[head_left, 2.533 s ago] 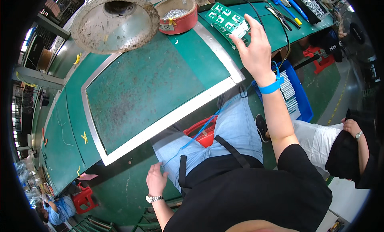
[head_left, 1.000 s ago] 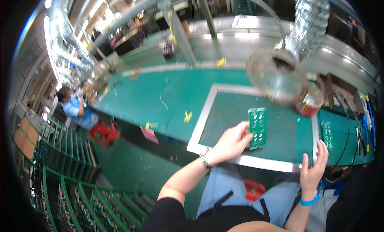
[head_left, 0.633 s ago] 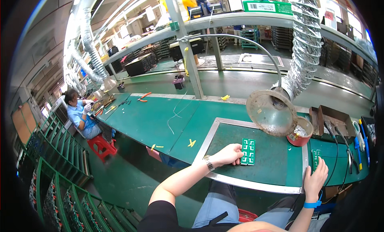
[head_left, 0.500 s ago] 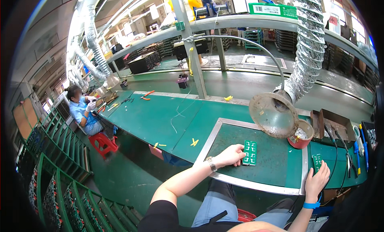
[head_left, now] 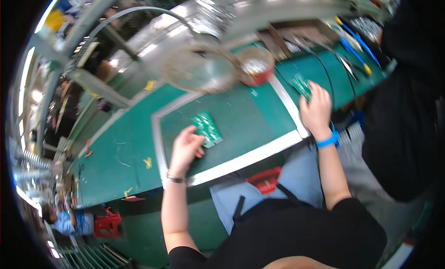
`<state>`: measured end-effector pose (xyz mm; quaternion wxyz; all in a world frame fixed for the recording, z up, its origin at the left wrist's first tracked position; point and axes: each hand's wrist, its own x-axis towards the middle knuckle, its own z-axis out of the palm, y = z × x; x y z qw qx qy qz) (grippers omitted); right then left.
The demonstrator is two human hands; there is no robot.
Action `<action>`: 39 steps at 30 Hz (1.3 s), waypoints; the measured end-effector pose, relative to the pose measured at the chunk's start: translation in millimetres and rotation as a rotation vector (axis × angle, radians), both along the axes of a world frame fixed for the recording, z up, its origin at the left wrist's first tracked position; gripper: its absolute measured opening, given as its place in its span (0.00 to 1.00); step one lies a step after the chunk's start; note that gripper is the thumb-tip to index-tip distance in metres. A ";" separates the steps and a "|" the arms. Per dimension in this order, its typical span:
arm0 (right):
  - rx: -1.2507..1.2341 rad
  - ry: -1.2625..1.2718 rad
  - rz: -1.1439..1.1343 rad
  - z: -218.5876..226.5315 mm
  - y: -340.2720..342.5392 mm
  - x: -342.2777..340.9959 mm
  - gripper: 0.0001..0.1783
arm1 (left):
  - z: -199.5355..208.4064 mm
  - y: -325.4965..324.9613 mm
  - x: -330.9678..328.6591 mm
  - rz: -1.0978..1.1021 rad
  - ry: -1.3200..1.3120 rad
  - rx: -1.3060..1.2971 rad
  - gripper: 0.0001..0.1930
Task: The person solders electronic components onto printed circuit boards using a soldering iron and solder wire.
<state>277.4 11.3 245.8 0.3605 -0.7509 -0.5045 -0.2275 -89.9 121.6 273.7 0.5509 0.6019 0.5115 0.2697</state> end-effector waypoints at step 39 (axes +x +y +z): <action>-0.194 0.187 0.445 18.1 2.2 -91.0 0.37 | -1.5 -6.0 -8.2 -0.065 -0.071 -0.027 0.34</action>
